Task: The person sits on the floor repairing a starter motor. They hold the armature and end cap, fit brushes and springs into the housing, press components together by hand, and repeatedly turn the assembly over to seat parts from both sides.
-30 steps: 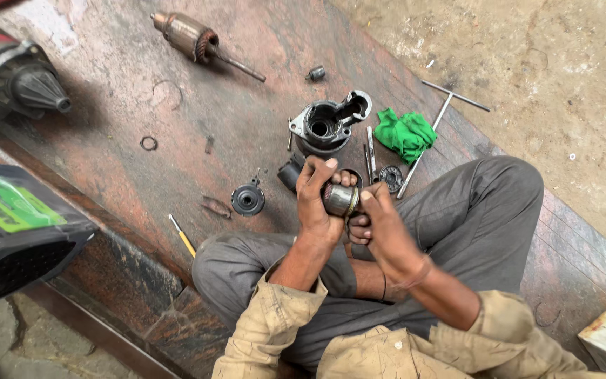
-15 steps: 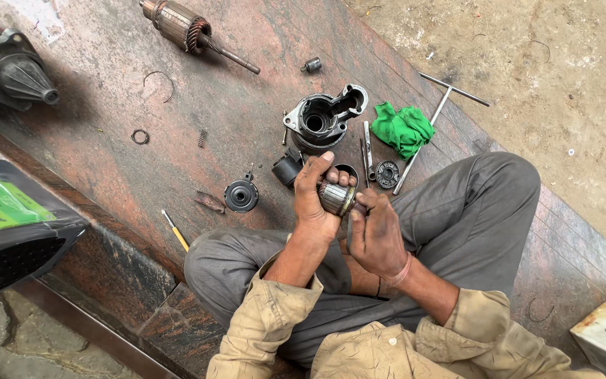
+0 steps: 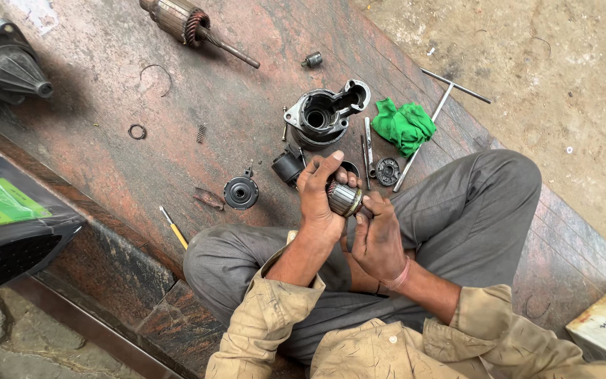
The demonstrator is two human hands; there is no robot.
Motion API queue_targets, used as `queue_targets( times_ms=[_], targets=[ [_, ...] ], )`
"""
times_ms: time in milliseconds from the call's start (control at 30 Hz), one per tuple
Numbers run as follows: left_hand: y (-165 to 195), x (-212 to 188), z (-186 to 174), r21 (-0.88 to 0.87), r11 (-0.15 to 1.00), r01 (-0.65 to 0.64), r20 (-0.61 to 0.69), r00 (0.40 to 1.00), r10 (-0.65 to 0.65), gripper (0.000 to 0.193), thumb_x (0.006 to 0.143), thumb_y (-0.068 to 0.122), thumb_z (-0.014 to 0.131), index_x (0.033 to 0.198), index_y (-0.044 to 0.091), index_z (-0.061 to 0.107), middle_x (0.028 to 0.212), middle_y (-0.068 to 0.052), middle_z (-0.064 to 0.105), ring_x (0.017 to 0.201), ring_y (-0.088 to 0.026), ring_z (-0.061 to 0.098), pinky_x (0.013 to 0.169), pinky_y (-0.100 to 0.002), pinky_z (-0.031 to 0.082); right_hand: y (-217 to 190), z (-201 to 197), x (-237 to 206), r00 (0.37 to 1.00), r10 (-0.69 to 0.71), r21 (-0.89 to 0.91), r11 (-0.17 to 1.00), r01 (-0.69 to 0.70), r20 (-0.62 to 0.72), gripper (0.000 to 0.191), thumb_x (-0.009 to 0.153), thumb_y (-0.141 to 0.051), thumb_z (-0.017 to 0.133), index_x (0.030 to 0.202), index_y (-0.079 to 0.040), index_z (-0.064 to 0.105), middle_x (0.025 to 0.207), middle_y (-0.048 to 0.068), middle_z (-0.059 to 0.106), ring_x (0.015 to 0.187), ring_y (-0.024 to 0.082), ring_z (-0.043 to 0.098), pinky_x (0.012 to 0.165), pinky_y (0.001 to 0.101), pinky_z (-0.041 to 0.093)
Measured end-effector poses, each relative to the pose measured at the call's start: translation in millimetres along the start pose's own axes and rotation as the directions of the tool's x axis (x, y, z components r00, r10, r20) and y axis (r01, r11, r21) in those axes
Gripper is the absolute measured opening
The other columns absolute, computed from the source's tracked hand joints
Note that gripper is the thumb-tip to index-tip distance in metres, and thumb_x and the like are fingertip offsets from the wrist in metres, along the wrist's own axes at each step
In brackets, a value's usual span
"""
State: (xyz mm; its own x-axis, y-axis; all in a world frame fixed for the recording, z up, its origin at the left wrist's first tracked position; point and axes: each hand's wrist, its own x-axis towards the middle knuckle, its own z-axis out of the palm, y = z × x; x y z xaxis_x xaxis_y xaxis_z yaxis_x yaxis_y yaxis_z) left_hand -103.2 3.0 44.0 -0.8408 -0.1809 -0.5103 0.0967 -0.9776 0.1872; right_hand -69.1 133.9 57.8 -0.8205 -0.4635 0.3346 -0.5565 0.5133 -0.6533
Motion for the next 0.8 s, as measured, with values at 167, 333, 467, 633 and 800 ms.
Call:
queue_targets(
  times_ms=[167, 333, 467, 633, 800],
  targets=[
    [-6.4, -2.2, -3.3, 0.04, 0.996, -0.076, 0.055, 0.996, 0.073, 0.034, 0.088, 0.004, 0.078, 0.072, 0.012, 0.05, 0.065, -0.005, 0.056, 0.059, -0.019, 0.058, 0.062, -0.036, 0.054, 7.4, 6.6, -4.0, 0.919, 0.393, 0.318, 0.868, -0.382, 0.033, 0.023, 0.112, -0.015, 0.039, 0.127, 0.002, 0.038, 0.107, 0.016, 0.051, 0.09, 0.024, 0.054, 0.079, 0.0368, 0.046],
    [-3.2, 0.2, -1.7, 0.042, 0.998, -0.053, 0.077, 0.996, 0.05, 0.031, 0.087, 0.006, 0.077, 0.073, 0.014, 0.05, 0.063, -0.005, 0.055, 0.059, -0.02, 0.059, 0.061, -0.037, 0.054, -2.9, -2.5, -6.2, 0.685, 0.677, 0.503, 0.509, -0.699, 0.268, 0.022, 0.112, -0.019, 0.04, 0.126, -0.002, 0.039, 0.098, 0.009, 0.051, 0.075, 0.016, 0.049, 0.064, 0.0313, 0.046],
    [-0.2, 0.4, 0.0, -0.014, 0.999, 0.037, 0.02, 0.999, -0.037, 0.03, 0.087, 0.01, 0.076, 0.073, 0.013, 0.05, 0.063, -0.005, 0.054, 0.059, -0.02, 0.058, 0.062, -0.04, 0.055, -1.7, -2.8, -2.1, 0.923, 0.375, 0.24, 0.891, -0.386, 0.091, 0.022, 0.11, -0.015, 0.041, 0.128, -0.003, 0.037, 0.104, 0.012, 0.053, 0.08, 0.022, 0.054, 0.072, 0.0369, 0.05],
    [-5.3, 0.0, -1.7, -0.012, 0.999, 0.044, -0.077, 0.996, -0.045, 0.028, 0.087, 0.01, 0.076, 0.076, 0.013, 0.05, 0.065, -0.003, 0.054, 0.061, -0.019, 0.058, 0.064, -0.04, 0.054, 8.0, 5.2, -6.6, 0.998, -0.036, -0.184, 0.983, 0.026, -0.047, 0.028, 0.105, -0.009, 0.049, 0.13, 0.0, 0.041, 0.117, 0.023, 0.056, 0.093, 0.034, 0.06, 0.081, 0.0448, 0.05],
    [-13.3, -0.4, -4.8, 0.006, 1.0, 0.014, -0.03, 0.999, -0.014, 0.027, 0.088, 0.007, 0.073, 0.076, 0.014, 0.05, 0.063, -0.004, 0.053, 0.059, -0.019, 0.058, 0.064, -0.039, 0.054, 3.9, 5.1, -12.8, 0.757, 0.641, 0.421, 0.657, -0.626, 0.126, 0.021, 0.11, -0.018, 0.043, 0.127, -0.007, 0.041, 0.106, 0.008, 0.053, 0.085, 0.016, 0.053, 0.075, 0.0344, 0.049]
  ],
)
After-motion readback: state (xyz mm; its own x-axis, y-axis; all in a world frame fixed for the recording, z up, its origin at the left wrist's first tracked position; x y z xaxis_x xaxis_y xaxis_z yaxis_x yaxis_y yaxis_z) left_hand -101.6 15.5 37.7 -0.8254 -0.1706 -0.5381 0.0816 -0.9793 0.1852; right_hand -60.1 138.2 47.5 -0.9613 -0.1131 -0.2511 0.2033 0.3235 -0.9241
